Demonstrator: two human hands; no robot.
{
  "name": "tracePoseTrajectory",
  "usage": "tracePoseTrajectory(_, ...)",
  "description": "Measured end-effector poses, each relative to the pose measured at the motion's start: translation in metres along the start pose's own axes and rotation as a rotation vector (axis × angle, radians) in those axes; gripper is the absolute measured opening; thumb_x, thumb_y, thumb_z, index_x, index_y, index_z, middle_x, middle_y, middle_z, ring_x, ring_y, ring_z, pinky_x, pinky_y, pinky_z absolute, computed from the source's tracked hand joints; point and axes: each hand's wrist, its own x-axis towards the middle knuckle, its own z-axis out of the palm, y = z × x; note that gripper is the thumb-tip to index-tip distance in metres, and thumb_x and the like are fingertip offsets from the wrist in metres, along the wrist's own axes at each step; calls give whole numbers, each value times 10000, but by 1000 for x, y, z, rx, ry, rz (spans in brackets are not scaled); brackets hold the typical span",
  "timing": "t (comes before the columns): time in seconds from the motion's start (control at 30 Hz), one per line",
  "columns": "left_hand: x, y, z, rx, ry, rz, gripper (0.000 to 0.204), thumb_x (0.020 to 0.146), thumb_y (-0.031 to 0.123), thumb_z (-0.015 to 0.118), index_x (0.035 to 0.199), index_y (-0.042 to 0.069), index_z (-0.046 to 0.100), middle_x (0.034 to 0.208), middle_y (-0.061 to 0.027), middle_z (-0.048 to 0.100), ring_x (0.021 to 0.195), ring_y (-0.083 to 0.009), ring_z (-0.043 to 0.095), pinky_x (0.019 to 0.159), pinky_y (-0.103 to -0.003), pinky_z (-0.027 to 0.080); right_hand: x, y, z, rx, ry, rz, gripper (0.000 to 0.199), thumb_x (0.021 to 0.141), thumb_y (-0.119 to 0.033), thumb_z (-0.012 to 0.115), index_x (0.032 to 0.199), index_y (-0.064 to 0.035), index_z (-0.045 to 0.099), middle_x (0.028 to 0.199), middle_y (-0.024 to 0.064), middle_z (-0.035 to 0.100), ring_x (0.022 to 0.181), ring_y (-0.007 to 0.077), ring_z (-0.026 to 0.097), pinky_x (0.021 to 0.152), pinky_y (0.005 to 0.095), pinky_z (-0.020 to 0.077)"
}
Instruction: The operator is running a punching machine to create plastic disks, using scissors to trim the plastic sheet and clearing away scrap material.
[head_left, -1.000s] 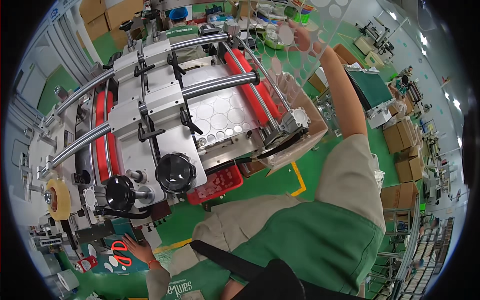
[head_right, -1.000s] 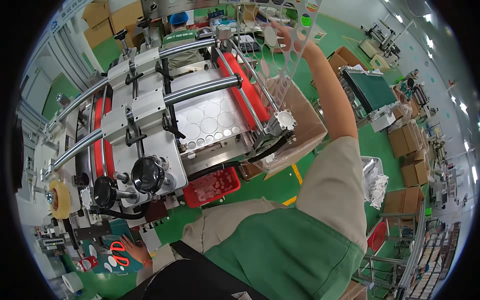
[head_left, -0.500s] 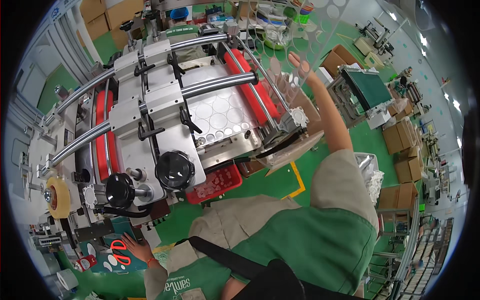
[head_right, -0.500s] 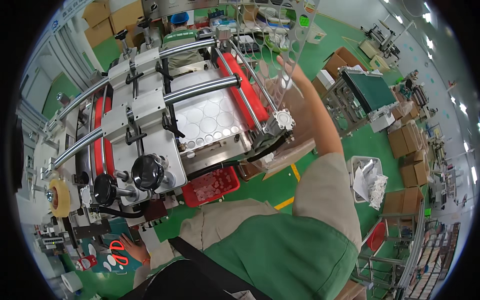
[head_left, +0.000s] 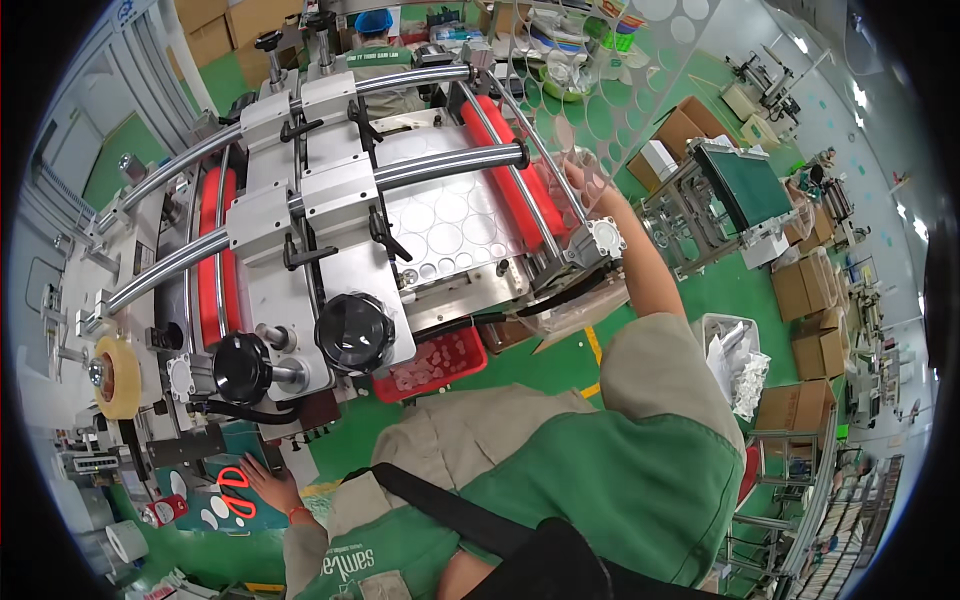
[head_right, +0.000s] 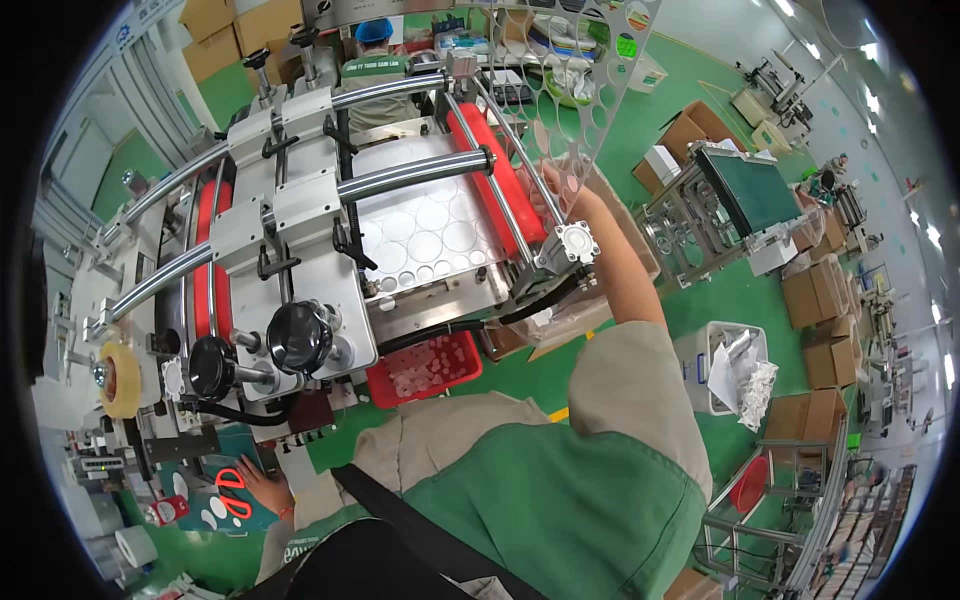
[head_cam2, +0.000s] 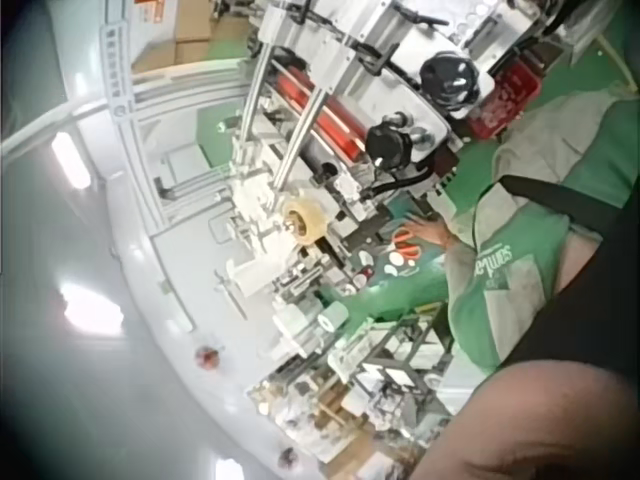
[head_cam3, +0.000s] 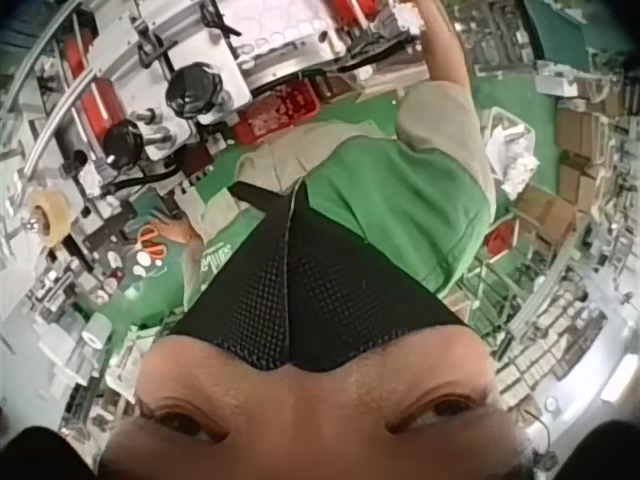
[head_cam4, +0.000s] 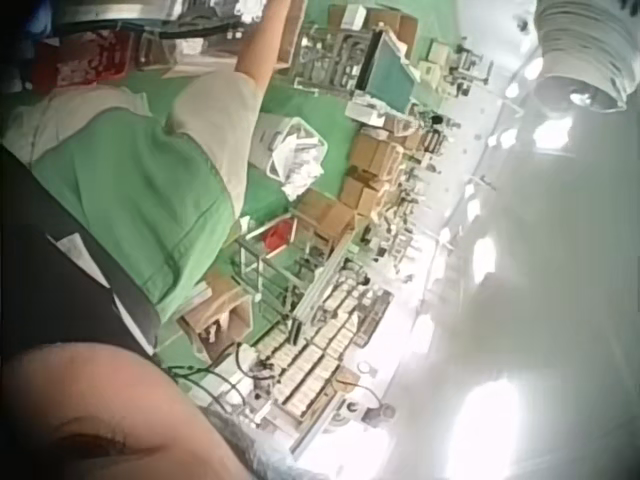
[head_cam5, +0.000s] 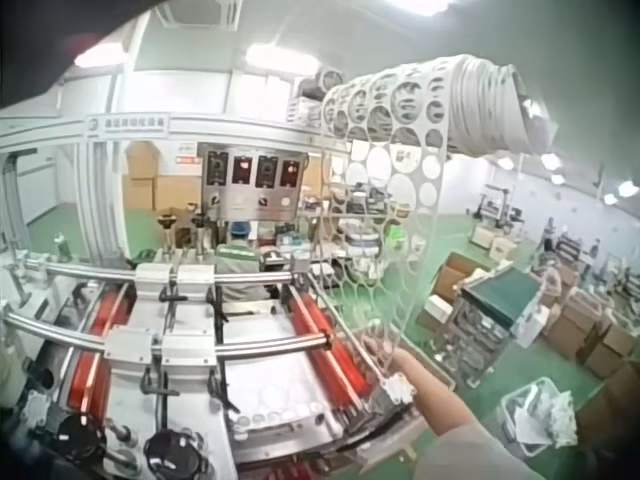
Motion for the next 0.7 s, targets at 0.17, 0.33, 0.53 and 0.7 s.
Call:
tracePoseTrajectory(0.17,1,4,-3,-17,-19,-16,831,630,121,627,1382,83,274,1411,-161,286,1282,-330,305,1051,-419,274,19,-11,-4,40,-79,412,449,878,-500,467,640,-121,494,480,-27,396,424,103,383,400,258,311)
tracePoseTrajectory(0.33,9,-2,8,-23,33,48,821,631,116,615,1379,77,277,1405,-166,299,1279,-343,306,1054,-425,270,13,-3,-10,-90,136,247,384,828,-483,566,727,-114,541,496,-42,412,424,99,396,386,245,317)
tracePoseTrajectory(0.53,5,1,-2,-233,74,37,576,765,139,597,1280,2,380,1305,-272,383,1180,-456,372,982,-478,313,0,-13,-9,-284,249,-384,334,844,-230,531,1097,-11,536,1005,94,575,881,155,551,784,266,430)
tracePoseTrajectory(0.7,-1,0,16,-147,-85,-210,375,766,121,585,1139,120,546,1195,-86,531,1026,-278,544,836,-359,465,12,-31,-115,-1445,477,-924,494,841,-158,572,1277,19,425,1209,204,510,1114,299,482,956,363,373)
